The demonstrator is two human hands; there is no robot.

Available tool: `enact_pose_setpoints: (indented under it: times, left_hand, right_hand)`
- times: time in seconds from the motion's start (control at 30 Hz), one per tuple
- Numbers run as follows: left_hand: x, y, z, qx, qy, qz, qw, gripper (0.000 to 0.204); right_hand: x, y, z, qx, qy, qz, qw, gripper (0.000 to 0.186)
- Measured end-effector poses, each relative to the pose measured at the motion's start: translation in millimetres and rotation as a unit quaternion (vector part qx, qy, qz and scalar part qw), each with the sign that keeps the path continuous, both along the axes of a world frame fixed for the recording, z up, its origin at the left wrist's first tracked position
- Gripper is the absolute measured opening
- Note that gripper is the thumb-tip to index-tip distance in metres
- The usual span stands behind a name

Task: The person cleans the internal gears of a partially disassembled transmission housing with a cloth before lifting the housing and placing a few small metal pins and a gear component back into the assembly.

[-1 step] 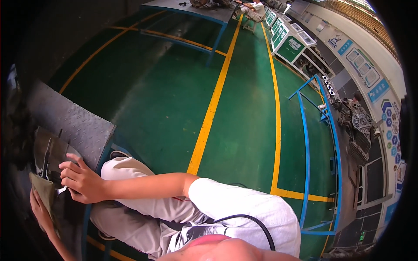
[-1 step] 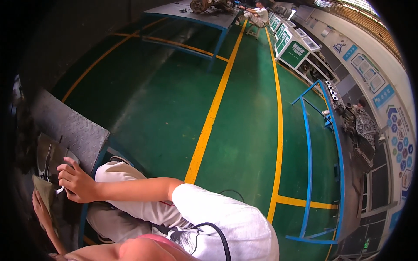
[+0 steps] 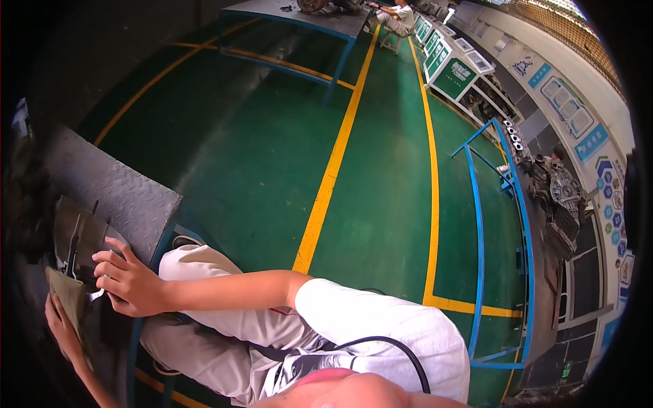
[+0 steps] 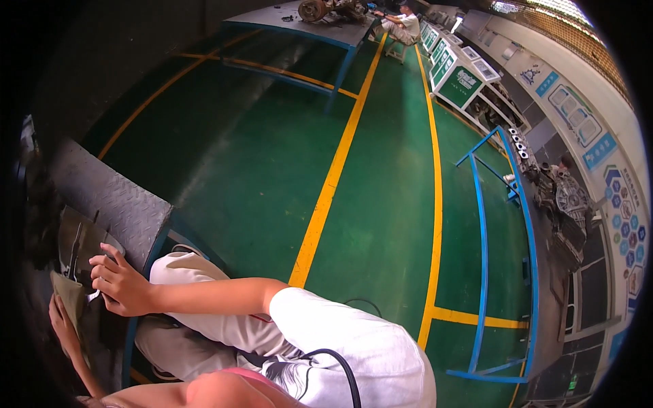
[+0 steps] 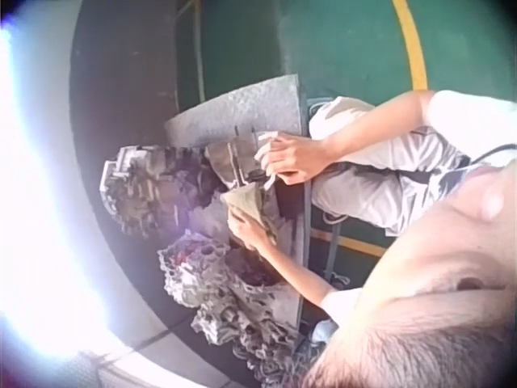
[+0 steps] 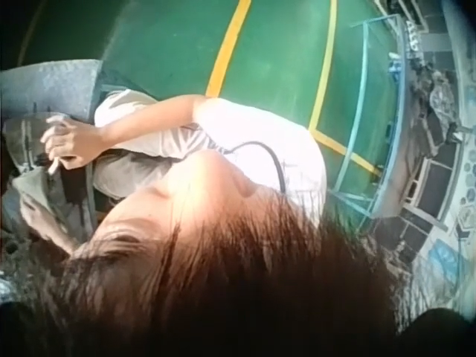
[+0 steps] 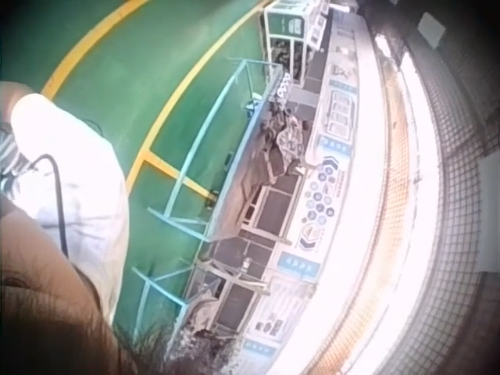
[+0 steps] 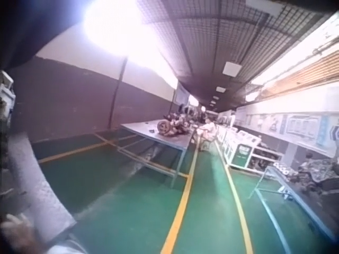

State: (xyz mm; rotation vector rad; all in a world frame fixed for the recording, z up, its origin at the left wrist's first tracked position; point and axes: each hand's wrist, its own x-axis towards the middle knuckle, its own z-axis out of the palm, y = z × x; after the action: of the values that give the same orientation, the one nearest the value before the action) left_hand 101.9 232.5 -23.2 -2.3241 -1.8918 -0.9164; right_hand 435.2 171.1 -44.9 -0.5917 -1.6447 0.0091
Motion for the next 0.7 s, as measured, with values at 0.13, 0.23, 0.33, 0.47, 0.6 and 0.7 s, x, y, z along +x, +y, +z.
enact_pose_setpoints:
  times: [0.13, 0.23, 0.33, 0.47, 0.6, 0.7]
  left_hand:
    - [44.7, -28.0, 27.2, 0.032, -0.02, -0.019, 0.999, 0.043]
    - [64.5, -55.9, 35.2, 0.04, 0.044, -0.052, 0.997, 0.047]
    - [58.6, -68.3, 31.4, 0.036, 0.112, -0.054, 0.992, 0.059]
    - [47.9, -73.7, 35.7, 0.037, 0.136, -0.047, 0.989, 0.05]
    - [10.1, -46.5, 33.1, -0.026, -0.081, -0.072, 0.994, 0.034]
    - [-26.3, -5.5, 35.6, -0.019, -0.119, -0.057, 0.991, 0.037]
  right_hand:
    - [-0.3, -5.9, -1.1, 0.009, -0.033, -0.008, 0.999, 0.028]
    - [-6.6, -14.3, -6.2, 0.018, -0.061, -0.019, 0.998, 0.027]
    - [-9.1, -21.5, -8.1, 0.048, -0.082, -0.045, 0.994, 0.028]
    - [-5.0, -26.4, -12.8, 0.05, -0.1, -0.025, 0.993, 0.03]
    - [-1.9, -30.6, -16.0, 0.063, -0.102, -0.015, 0.993, 0.029]
    - [7.4, -28.8, -17.5, 0.053, -0.111, -0.021, 0.992, 0.03]
